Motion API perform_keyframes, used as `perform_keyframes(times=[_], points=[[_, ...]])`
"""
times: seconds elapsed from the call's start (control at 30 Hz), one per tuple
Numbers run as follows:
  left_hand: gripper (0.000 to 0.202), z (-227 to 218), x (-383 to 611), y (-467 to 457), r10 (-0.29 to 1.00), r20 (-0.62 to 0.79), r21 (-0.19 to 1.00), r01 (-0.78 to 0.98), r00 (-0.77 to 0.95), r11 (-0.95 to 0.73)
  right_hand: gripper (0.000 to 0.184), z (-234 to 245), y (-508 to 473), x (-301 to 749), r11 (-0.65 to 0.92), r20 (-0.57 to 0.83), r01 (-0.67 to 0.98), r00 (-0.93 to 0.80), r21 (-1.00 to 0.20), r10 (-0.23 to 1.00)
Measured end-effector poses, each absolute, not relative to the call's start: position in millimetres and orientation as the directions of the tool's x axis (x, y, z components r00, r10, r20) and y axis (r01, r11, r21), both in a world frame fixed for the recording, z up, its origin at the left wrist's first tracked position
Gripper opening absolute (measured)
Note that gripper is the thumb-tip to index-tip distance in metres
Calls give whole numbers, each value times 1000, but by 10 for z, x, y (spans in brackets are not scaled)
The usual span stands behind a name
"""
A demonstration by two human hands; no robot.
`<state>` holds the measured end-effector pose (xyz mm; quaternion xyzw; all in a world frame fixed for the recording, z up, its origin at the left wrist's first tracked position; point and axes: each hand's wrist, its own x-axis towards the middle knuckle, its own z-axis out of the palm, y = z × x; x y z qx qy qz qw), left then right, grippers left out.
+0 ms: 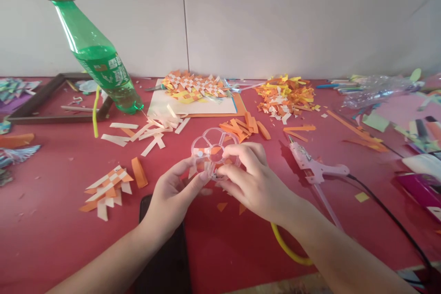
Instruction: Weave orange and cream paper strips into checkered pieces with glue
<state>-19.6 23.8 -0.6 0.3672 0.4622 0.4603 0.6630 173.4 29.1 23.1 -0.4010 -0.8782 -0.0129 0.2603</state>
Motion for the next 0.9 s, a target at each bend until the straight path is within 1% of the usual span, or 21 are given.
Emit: perform_keyframes(times=[0.13,0.3,0.47,0.67,0.9], points=[[34,-17,-201,236,953,-250,922,-258,171,288,14,226,283,1735,675,457,709,-541,-205,706],[36,-19,-196,225,954,-258,926,-241,154,290,14,224,288,1735,662,420,711,-540,-236,729],[31,-20,-199,223,957,-237,932,-238,168,273,16,231,291,1742,665,416,706,-543,-245,730],[26,5,-193,223,957,-209,937,-240,200,255,11,229,302,1761,671,386,696,-562,-257,731],[35,-16,-195,229,959,-242,941,-204,147,269,14,211,314,1755,677,447,706,-548,-207,707]])
